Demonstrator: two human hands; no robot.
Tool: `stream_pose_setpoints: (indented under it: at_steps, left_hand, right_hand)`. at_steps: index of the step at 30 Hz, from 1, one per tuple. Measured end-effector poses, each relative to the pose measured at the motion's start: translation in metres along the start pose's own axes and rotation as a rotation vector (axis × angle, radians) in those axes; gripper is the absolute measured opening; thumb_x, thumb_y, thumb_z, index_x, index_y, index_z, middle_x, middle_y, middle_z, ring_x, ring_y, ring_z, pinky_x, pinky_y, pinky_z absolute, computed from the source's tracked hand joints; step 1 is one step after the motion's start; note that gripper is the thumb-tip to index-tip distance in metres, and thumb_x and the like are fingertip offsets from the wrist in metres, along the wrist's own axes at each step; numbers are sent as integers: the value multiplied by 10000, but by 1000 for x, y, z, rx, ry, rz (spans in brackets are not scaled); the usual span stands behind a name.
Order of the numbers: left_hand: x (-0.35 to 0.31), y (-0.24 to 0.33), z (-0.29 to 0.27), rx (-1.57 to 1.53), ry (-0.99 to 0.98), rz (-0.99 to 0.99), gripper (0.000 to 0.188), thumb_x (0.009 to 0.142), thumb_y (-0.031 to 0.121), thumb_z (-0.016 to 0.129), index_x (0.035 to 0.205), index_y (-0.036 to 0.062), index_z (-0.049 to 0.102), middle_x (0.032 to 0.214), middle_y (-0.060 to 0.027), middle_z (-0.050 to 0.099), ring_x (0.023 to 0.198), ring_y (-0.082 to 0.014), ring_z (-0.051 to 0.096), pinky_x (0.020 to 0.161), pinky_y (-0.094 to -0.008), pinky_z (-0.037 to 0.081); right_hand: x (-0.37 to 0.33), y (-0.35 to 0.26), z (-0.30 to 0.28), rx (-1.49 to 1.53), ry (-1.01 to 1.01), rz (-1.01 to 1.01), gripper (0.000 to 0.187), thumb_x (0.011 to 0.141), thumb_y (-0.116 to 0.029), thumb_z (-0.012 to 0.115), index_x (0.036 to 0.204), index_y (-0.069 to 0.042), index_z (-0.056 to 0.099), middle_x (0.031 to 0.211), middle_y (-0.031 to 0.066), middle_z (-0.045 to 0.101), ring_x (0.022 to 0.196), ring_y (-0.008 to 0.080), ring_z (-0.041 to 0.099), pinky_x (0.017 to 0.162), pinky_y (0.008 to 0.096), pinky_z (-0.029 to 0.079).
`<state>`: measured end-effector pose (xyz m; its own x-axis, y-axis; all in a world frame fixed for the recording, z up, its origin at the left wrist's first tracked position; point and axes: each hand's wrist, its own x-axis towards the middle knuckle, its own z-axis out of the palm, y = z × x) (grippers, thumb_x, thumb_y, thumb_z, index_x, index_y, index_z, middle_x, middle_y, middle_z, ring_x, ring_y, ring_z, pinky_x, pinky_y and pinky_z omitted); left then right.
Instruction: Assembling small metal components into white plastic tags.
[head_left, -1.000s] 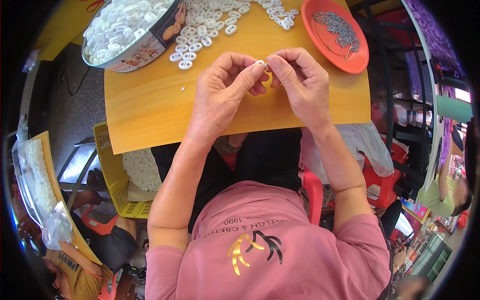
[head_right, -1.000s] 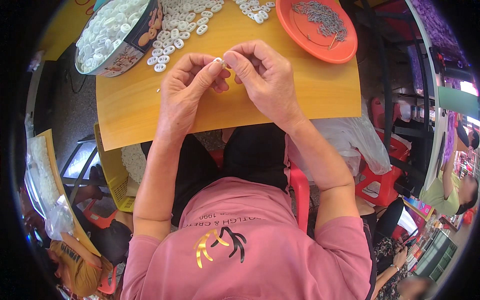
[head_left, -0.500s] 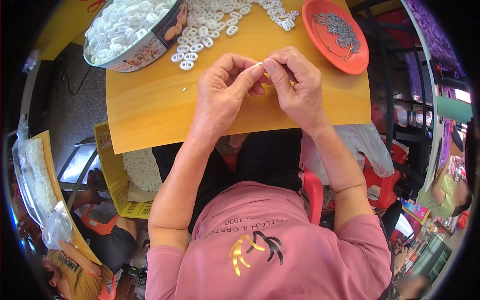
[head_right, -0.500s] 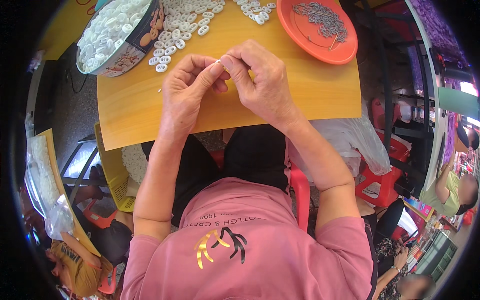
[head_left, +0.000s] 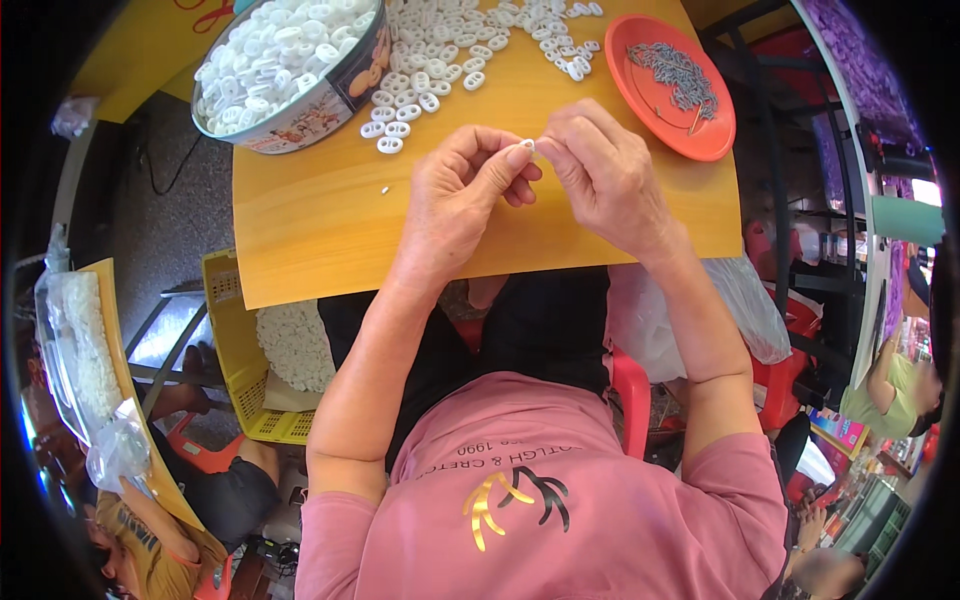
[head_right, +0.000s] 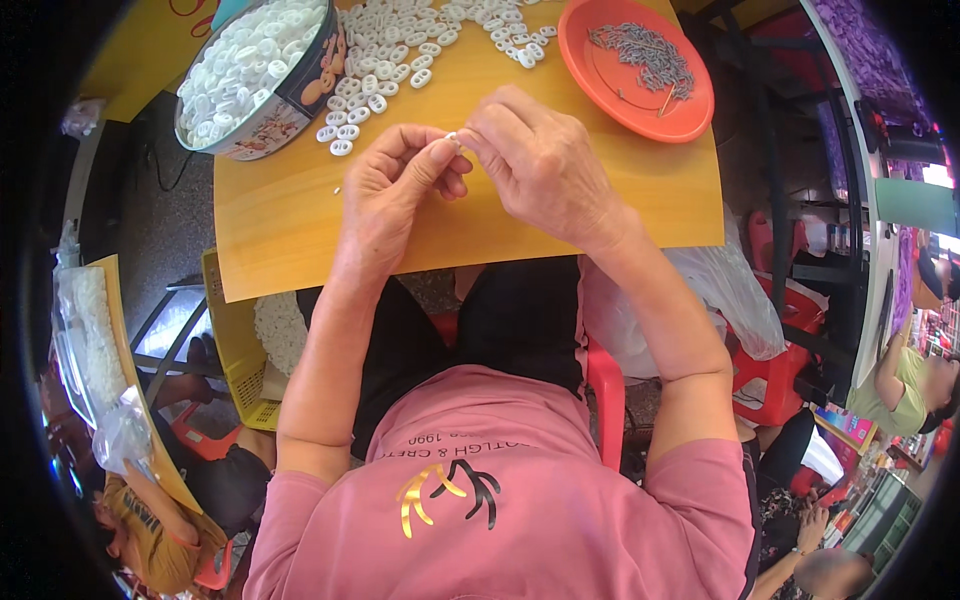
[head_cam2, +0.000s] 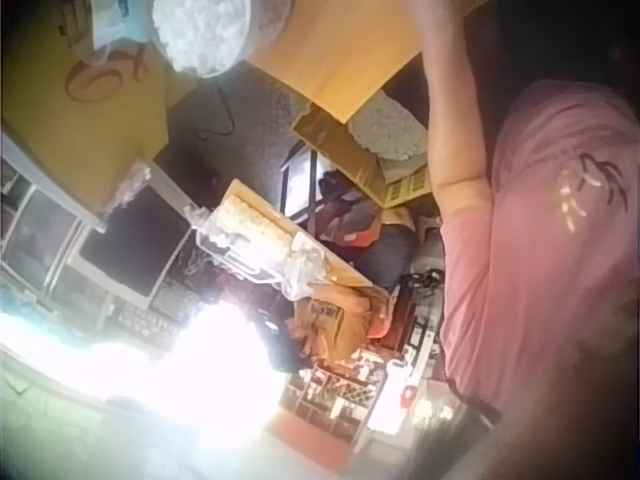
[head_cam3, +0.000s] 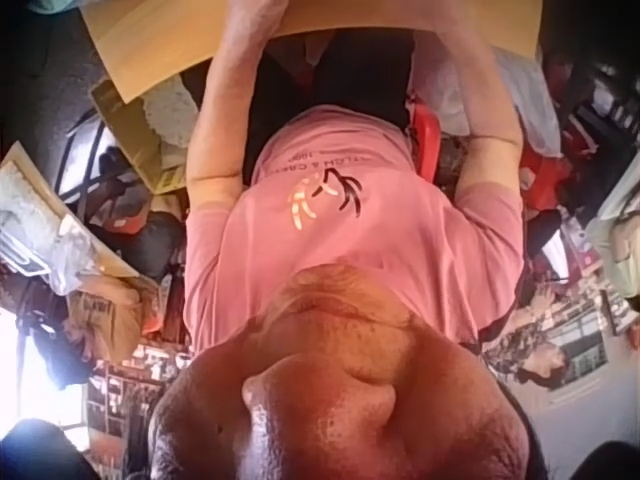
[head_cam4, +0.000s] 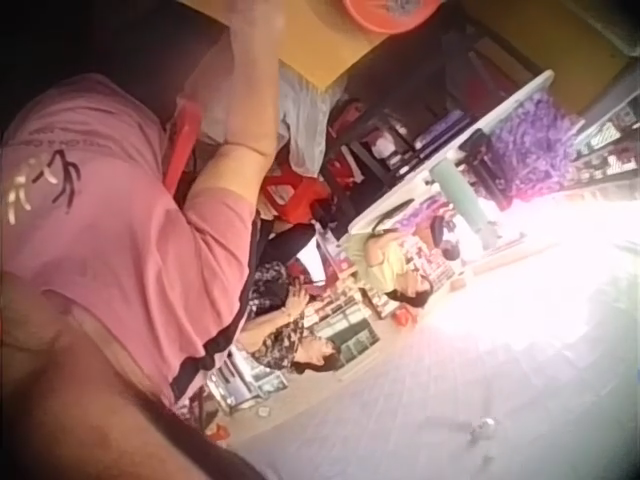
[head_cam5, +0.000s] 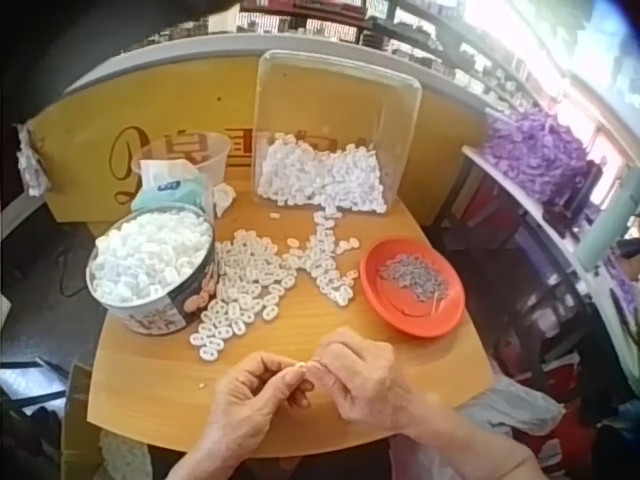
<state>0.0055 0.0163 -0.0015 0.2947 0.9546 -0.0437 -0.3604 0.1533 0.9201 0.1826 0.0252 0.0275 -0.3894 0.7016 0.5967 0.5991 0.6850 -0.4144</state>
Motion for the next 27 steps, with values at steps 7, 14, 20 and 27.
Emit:
stream_pose_setpoints:
  at_steps: [7, 14, 20, 27]
  left_hand:
    - [-1, -2, 1, 44, 46, 3, 135, 953, 128, 638, 970, -5, 621, 799, -42, 662, 687, -84, 602, 639, -230, 494]
    - [-3, -2, 4, 32, 89, 50, 127, 959, 119, 628, 976, -5, 606, 823, -54, 659, 693, -84, 598, 648, -229, 492]
    - [-14, 2, -3, -27, 234, 106, 130, 981, 121, 593, 1013, -4, 589, 862, -66, 658, 714, -96, 609, 670, -230, 497]
    - [-16, -3, -9, -145, 231, 163, 135, 983, 127, 590, 1025, -2, 590, 880, -73, 659, 732, -105, 613, 689, -239, 498]
  right_hand:
    - [-4, -2, 10, 257, -21, 156, 96, 875, -9, 635, 833, 12, 551, 758, 134, 554, 666, 314, 571, 574, 374, 458]
    - [-1, -1, 13, 270, -29, 185, 92, 896, -45, 637, 851, 17, 587, 755, 119, 571, 642, 256, 584, 559, 337, 458]
    - [34, 8, 8, 375, -163, 348, 145, 938, -122, 630, 916, 19, 655, 793, 97, 622, 595, 147, 596, 535, 292, 476]
    - [54, 51, 43, -167, -238, 3, 115, 886, -133, 628, 966, -89, 698, 903, 113, 626, 788, 319, 650, 652, 421, 526]
